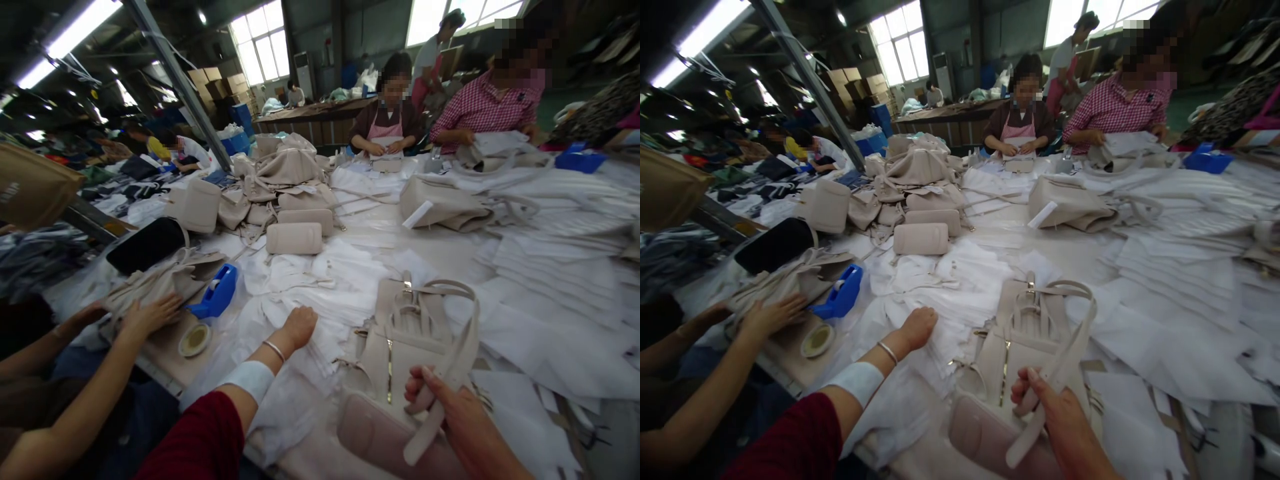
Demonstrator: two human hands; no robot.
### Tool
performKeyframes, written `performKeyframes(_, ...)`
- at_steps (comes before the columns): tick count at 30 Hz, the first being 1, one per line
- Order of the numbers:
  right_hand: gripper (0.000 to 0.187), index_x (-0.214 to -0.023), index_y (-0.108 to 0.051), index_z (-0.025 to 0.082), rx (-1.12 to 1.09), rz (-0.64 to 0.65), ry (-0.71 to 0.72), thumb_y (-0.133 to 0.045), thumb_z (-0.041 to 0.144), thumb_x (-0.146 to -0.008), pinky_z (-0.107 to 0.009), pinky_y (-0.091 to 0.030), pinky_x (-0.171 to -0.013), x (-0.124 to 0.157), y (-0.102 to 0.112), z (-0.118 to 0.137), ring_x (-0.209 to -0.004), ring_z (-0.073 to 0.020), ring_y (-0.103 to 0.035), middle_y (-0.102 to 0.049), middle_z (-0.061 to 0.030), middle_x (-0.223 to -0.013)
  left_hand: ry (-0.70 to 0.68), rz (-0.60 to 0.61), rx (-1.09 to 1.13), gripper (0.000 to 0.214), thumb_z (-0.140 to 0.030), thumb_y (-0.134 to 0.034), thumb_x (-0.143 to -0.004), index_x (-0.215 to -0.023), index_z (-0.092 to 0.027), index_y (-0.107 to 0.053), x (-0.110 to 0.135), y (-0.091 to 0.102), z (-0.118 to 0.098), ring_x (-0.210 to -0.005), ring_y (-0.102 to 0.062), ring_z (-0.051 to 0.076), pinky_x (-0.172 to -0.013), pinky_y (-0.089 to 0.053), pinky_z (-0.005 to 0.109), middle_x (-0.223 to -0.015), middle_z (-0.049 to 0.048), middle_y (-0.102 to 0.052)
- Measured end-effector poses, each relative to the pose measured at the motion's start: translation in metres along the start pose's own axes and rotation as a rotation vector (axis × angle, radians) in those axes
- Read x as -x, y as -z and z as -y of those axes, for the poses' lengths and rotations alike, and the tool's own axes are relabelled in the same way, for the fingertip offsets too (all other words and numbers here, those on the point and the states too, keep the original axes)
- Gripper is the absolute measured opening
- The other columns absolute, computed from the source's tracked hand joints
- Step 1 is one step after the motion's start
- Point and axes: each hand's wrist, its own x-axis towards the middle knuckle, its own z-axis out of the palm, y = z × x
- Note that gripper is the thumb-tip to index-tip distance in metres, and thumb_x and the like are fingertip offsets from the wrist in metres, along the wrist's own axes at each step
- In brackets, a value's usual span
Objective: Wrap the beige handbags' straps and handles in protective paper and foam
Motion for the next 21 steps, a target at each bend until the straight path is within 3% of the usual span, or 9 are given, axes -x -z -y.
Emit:
performKeyframes(5,0.047,-0.097,-0.066,0.014,-0.039,0.015,0.007,-0.075,0.054,-0.074,-0.031,-0.054,-0.062,0.007,0.005,0.006,-0.073,-0.0218,-0.068,-0.073,-0.0066,-0.077,-0.114,0.02,0.105,0.029,-0.032,-0.071,-0.083,-0.109,-0.022,-0.064,0.014,-0.005,-0.007,-0.107,-0.058,0.023,-0.091,-0.049,0.037,-0.12,0.0074,-0.06)
performKeyframes(12,0.042,-0.095,-0.066,0.015,-0.059,0.095,0.037,-0.073,0.052,-0.078,-0.029,-0.052,-0.059,0.033,-0.005,-0.002,-0.07,-0.0194,-0.065,-0.072,-0.0058,-0.076,0.007,0.024,0.226,0.027,-0.036,-0.06,-0.093,-0.11,-0.016,-0.063,0.01,-0.024,-0.009,-0.099,-0.064,0.021,-0.088,-0.054,0.043,-0.113,0.0075,-0.065)
performKeyframes(21,0.045,-0.094,-0.066,0.014,-0.111,0.051,0.087,-0.079,0.05,-0.071,-0.029,-0.053,-0.06,0.059,-0.01,-0.005,-0.066,-0.0188,-0.065,-0.073,-0.006,-0.073,0.126,-0.198,0.442,0.024,-0.037,-0.057,-0.095,-0.094,-0.014,-0.066,0.039,0.015,0.02,-0.087,-0.066,0.017,-0.083,-0.055,0.039,-0.093,0.0036,-0.068)
